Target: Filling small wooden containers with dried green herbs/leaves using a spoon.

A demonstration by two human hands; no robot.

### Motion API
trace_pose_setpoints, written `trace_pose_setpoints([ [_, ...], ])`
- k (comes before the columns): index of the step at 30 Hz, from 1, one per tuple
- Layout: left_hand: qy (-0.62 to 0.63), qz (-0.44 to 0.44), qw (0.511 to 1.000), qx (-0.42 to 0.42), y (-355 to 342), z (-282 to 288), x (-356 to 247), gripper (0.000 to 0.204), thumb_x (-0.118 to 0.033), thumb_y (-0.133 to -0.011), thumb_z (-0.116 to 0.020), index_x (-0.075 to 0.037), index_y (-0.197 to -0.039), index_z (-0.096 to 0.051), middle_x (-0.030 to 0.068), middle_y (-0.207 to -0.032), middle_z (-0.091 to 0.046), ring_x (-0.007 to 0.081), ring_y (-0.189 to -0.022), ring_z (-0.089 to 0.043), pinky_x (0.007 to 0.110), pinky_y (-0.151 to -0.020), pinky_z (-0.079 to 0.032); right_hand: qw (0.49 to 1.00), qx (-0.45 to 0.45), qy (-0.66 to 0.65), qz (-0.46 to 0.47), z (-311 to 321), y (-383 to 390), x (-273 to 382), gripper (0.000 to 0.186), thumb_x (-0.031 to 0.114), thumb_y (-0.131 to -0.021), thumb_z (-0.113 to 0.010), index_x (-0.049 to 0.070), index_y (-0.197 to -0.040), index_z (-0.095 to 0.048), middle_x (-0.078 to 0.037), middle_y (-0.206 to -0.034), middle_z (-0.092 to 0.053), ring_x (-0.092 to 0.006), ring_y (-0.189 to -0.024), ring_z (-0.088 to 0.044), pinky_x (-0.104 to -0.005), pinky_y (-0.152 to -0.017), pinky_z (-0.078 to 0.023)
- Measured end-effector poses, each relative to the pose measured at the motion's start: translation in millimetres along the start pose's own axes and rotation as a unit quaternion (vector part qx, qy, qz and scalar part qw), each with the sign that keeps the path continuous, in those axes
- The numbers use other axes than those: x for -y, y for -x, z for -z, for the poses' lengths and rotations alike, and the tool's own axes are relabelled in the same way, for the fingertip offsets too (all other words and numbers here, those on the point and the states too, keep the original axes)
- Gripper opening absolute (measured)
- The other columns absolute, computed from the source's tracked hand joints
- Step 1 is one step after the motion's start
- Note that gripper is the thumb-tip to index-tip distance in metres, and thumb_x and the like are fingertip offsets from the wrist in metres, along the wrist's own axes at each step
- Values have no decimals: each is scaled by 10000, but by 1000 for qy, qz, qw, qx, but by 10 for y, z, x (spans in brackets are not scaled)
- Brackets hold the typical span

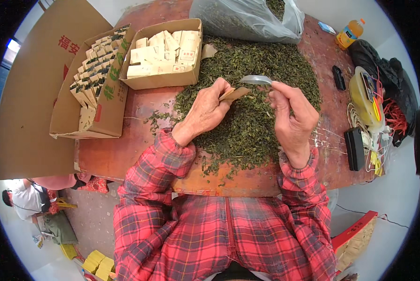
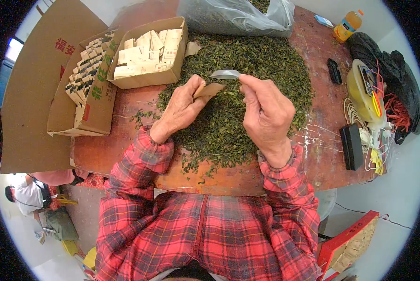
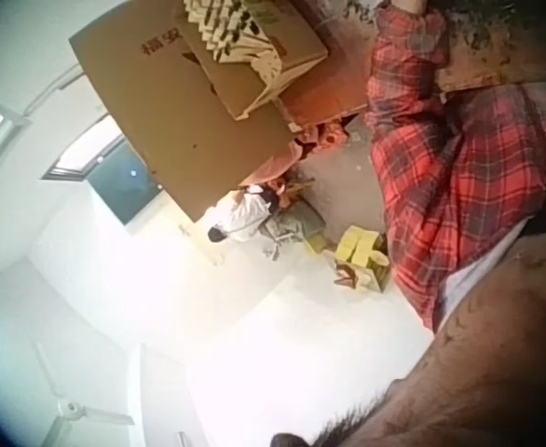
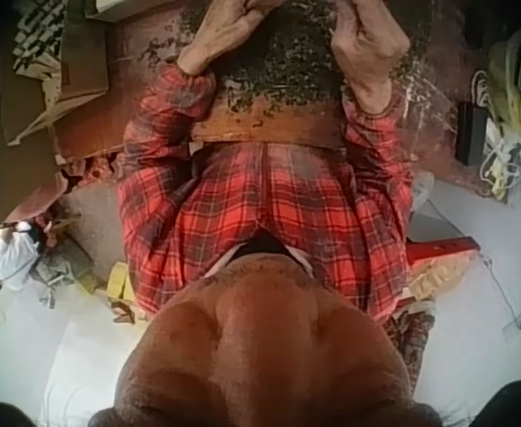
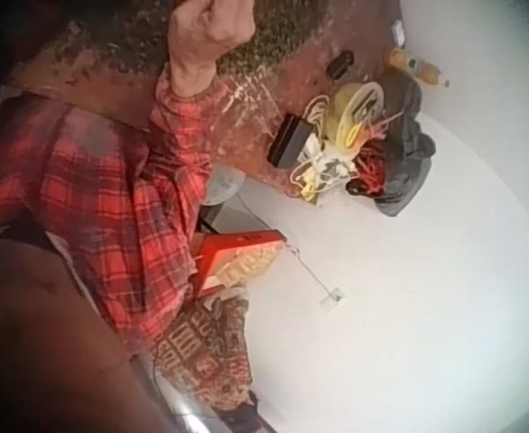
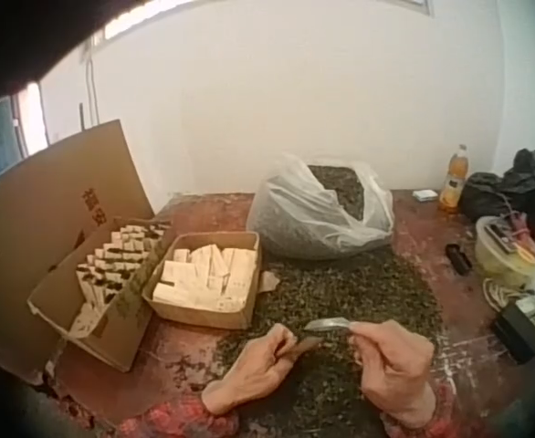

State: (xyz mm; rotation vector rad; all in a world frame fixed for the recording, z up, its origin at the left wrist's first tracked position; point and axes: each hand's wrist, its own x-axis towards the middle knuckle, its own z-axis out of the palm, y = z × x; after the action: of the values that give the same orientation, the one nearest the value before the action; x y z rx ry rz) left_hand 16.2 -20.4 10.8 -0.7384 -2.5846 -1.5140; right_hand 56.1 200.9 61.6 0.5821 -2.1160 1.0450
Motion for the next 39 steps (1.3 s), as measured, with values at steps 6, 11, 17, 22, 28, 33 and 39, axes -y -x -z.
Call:
trace_pose_setpoints([
  [6, 81, -8, 997, -7, 0, -7, 20, 147, 48, -937, -514, -43, -1014, -428, 161, -900, -686, 311, -870, -714, 410, -757, -524, 999, -29, -9, -13, -13, 4, 36, 190, -59, -914, -706, 13, -1087, -736, -112, -804, -701, -204, -667, -677, -303, -573, -502],
  [11, 102, 11, 995, -4, 3, -23, 7, 172, 49, -928, -516, -50, -1018, -408, 160, -898, -681, 297, -890, -721, 412, -784, -536, 1000, -6, -18, -6, 21, 26, 43, 209, -70, -983, -618, -6, -1156, -717, -78, -855, -711, -114, -690, -648, -237, -611, -506],
  [17, 117, 32, 992, 17, 24, -8, 22, 196, 19, -928, -529, -39, -1100, -454, 132, -959, -706, 251, -931, -699, 385, -836, -527, 1000, 1, -15, -6, -5, 8, 62, 193, -48, -985, -636, -1, -1152, -722, -68, -829, -712, -103, -662, -640, -235, -582, -495],
  [22, 135, 47, 989, 32, 18, -5, 5, 214, -9, -940, -543, -35, -1146, -487, 106, -998, -715, 208, -953, -673, 360, -870, -513, 1000, -10, -17, -19, -39, 8, 74, 209, -72, -896, -707, 19, -1082, -734, -106, -782, -682, -205, -634, -656, -308, -559, -490],
  [28, 137, 46, 989, 31, 24, 1, 19, 239, -5, -931, -545, -33, -1162, -493, 105, -1002, -715, 211, -950, -673, 357, -871, -513, 1000, -7, -22, -19, -65, 6, 56, 206, -69, -903, -702, 20, -1086, -732, -104, -780, -681, -200, -636, -657, -307, -556, -490],
  [33, 129, 49, 990, 35, 20, 8, 13, 247, -10, -924, -547, -27, -1166, -499, 105, -1004, -721, 215, -959, -680, 362, -876, -515, 999, -7, -25, -23, -68, -5, 60, 200, -65, -912, -693, 23, -1087, -734, -102, -785, -690, -200, -651, -673, -301, -561, -498],
  [39, 112, 17, 993, 24, 10, -17, 47, 295, 11, -889, -541, -28, -1174, -474, 144, -965, -730, 293, -914, -731, 407, -834, -557, 999, -10, -27, -29, -71, -13, 66, 194, -62, -913, -693, 24, -1082, -735, -98, -782, -695, -200, -652, -679, -301, -561, -501],
])
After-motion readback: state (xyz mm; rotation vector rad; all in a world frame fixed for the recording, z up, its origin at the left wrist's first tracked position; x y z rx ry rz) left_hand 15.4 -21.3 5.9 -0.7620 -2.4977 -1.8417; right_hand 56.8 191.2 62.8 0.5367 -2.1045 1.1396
